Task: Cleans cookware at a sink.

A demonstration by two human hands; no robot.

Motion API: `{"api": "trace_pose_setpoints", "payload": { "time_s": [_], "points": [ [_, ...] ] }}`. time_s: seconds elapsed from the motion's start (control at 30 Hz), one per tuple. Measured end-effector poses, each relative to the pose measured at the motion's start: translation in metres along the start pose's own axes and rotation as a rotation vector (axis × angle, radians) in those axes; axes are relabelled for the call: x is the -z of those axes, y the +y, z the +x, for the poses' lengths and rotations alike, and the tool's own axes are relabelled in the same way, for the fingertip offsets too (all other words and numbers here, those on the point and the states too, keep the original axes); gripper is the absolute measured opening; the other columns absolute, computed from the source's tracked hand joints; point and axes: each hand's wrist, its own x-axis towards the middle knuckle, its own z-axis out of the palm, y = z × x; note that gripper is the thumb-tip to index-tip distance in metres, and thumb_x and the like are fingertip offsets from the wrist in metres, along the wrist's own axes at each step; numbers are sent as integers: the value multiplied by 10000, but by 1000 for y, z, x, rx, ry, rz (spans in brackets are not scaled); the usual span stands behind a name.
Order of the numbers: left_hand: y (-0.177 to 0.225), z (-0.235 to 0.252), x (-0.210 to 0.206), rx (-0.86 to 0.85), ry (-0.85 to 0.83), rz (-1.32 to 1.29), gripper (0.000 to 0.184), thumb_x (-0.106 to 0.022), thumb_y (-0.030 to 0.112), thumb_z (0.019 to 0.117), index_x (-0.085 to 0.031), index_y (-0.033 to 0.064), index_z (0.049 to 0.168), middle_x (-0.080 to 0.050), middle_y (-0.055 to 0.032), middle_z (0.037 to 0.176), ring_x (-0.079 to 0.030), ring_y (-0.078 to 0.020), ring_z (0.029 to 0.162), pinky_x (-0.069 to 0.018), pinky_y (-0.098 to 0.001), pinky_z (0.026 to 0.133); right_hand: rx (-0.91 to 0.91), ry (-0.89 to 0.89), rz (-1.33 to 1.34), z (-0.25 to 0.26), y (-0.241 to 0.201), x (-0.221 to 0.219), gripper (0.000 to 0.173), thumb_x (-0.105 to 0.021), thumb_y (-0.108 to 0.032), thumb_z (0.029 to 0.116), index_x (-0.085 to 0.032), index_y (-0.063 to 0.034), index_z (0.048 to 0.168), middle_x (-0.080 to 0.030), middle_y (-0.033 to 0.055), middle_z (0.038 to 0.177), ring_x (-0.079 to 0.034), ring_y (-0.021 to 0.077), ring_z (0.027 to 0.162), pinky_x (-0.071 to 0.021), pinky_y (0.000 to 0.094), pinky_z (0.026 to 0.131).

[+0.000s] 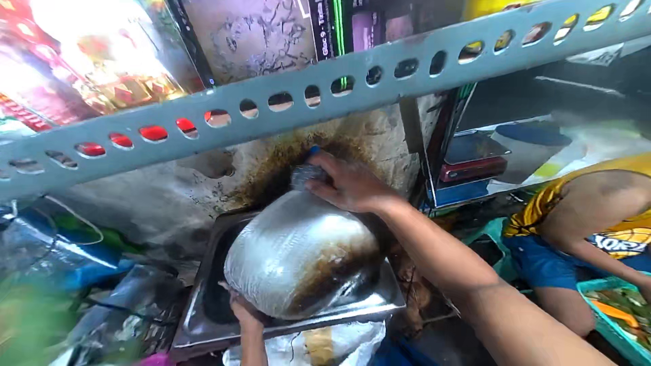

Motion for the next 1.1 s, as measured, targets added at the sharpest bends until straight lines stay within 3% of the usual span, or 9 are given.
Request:
{"api": "trace_pose_setpoints", "payload": {
  "time_s": [0.13,0.2,0.33,0.43,0.63,0.7,0.87,1.0,1.1],
  "points": [
    [29,-37,-6,-209,-13,269,721,-156,468,1109,-428,-112,1441,-574,-242,1364,-575,-168,1269,-443,-367,1110,306,-148,-47,40,-15,-25,420,-558,-412,1035,-638,-178,1375,-730,68,1207,-705,232,1094,-562,500,954],
    [59,-44,-14,-577,-50,598,734,-253,490,1099,-643,-112,944,-661,-135,799,-671,-94,800,-567,-314,765,413,-203,-32,45,-10,-44,379,-573,-371,1034,-661,-201,1361,-715,48,1263,-673,212,1178,-530,469,1040],
    [84,-43,-41,-688,30,757,630,-363,369,1106,-599,1,653,-536,-78,543,-575,-177,521,-489,-394,546,417,43,-49,26,-10,-83,330,-609,-302,1015,-699,-236,1325,-684,59,1249,-622,234,1187,-502,474,1039],
    [83,-43,-47,-627,96,767,607,-378,344,1108,-605,-6,667,-556,-81,559,-600,-179,539,-504,-389,555,313,9,-140,-26,-63,-109,424,-541,-254,1047,-583,-258,1469,-449,18,1605,-333,248,1525,-254,549,1258],
    [85,-52,-49,-548,100,741,621,-331,327,1117,-538,31,611,-465,-20,520,-525,-128,500,-457,-339,526,-39,128,-234,-36,-38,-99,483,-460,-285,1074,-488,-181,1545,-371,-10,1657,-282,242,1555,-198,541,1276],
    [86,-52,-48,-497,127,752,636,-314,346,1117,-532,38,605,-470,-27,523,-538,-152,512,-464,-373,538,-214,177,-165,-29,-23,-88,511,-449,-303,1074,-450,-158,1564,-333,-5,1675,-304,237,1546,-249,539,1255],
    [84,-47,-44,-468,112,654,634,-328,369,1114,-555,32,628,-487,-3,543,-527,-97,514,-473,-334,540,137,120,-171,-77,-75,-137,432,-482,-245,1043,-597,-229,1458,-529,-49,1548,-387,213,1505,-320,520,1236],
    [89,-53,-50,-439,162,629,626,-328,354,1119,-485,45,598,-418,12,533,-469,-80,492,-431,-309,520,-262,160,-4,-46,0,-89,478,-440,-290,1088,-472,-194,1555,-401,-24,1640,-297,230,1550,-221,575,1263],
    [90,-52,-47,-402,176,629,627,-320,381,1117,-538,17,656,-456,-14,574,-496,-107,534,-466,-346,569,-223,241,11,-64,-17,-108,423,-541,-290,1025,-617,-183,1427,-562,-6,1502,-470,228,1432,-416,534,1159]
  ]
}}
